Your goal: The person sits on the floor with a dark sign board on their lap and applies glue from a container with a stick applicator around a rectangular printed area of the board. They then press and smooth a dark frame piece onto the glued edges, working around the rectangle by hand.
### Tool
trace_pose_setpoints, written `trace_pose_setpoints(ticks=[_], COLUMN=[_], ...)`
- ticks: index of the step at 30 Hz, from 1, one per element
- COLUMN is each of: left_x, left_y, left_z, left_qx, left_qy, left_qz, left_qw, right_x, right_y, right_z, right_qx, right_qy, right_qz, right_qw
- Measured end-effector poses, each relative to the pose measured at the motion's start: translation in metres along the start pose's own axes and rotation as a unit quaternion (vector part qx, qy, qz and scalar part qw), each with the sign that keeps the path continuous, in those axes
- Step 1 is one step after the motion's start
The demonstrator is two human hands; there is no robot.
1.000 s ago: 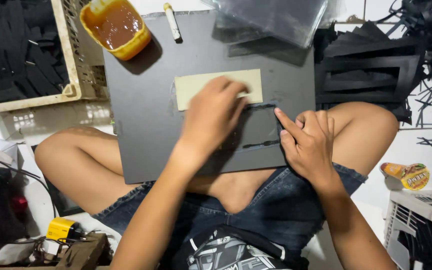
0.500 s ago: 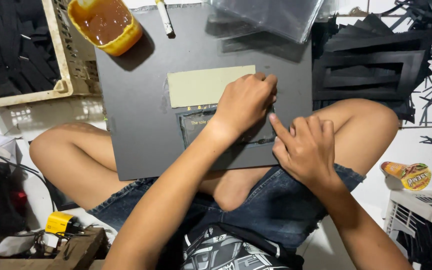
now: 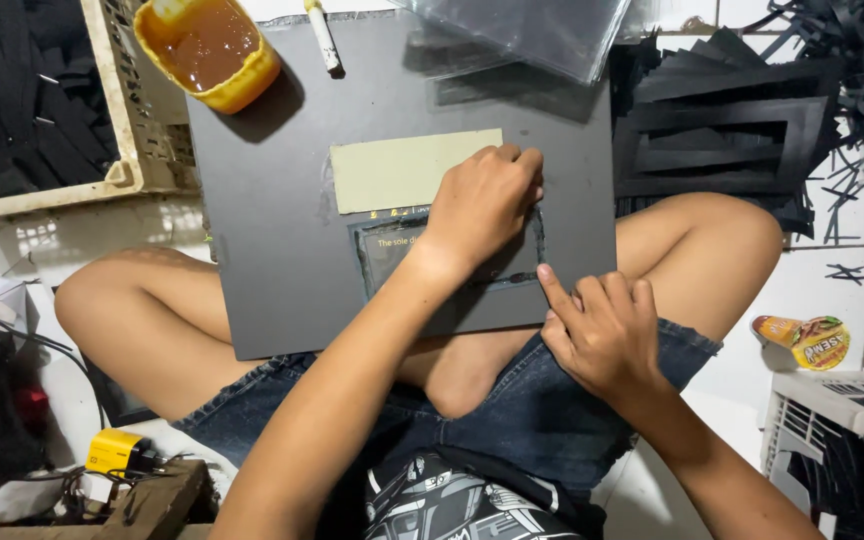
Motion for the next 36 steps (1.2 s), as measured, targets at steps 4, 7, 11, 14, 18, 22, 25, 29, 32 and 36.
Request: trace_pose_setpoints(ticks=[4,7,11,14,18,22,25,29,32,36], left_x=[-0.001,0.001,0.007,0.009,0.005,0.008,0.008,0.011,0.011,0.012], left_y=[-0.001,-0.006,-0.008,-0.006,-0.009,-0.001,0.0,0.0,0.006,0.007], left_z=[0.006,0.011,0.014,0.014,0.015,0.013,0.017,0.016,0.016,0.02], left_qx=[-0.026,-0.052,-0.045,-0.049,-0.052,-0.056,-0.057,-0.066,-0.076,-0.105], left_qy=[0.014,0.027,0.043,0.054,0.047,0.046,0.039,0.044,0.055,0.069], left_qz=[0.005,0.017,0.084,0.093,0.08,0.078,0.084,0.086,0.094,0.092], left_qw=[1.0,0.998,0.994,0.993,0.994,0.994,0.994,0.993,0.991,0.988], right_x=[0.003,0.002,-0.001,-0.002,-0.004,-0.005,-0.003,-0.003,-0.007,-0.005], right_y=[-0.002,-0.006,-0.006,-0.002,0.001,-0.006,-0.005,-0.006,-0.005,0.002], right_z=[-0.007,-0.018,-0.03,-0.045,-0.054,-0.059,-0.048,-0.046,-0.053,-0.061], right_qx=[-0.004,-0.018,-0.048,-0.046,-0.021,-0.028,-0.033,-0.039,-0.031,-0.013], right_qy=[0.027,0.071,0.11,0.087,0.044,0.015,0.002,0.029,0.053,0.053], right_qz=[-0.041,-0.106,-0.161,-0.108,-0.007,0.016,0.014,-0.023,-0.042,-0.033], right_qw=[0.999,0.992,0.98,0.989,0.999,0.999,0.999,0.999,0.997,0.998])
Point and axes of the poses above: each hand's wrist, its own z-axis away from the middle knuckle, its own y-axis out of the palm, x = y × z, the point moved 1 cm from there along -z, towards the middle knuckle, and after that the axes turned 2 degrees about -y, right-handed, at the moved point
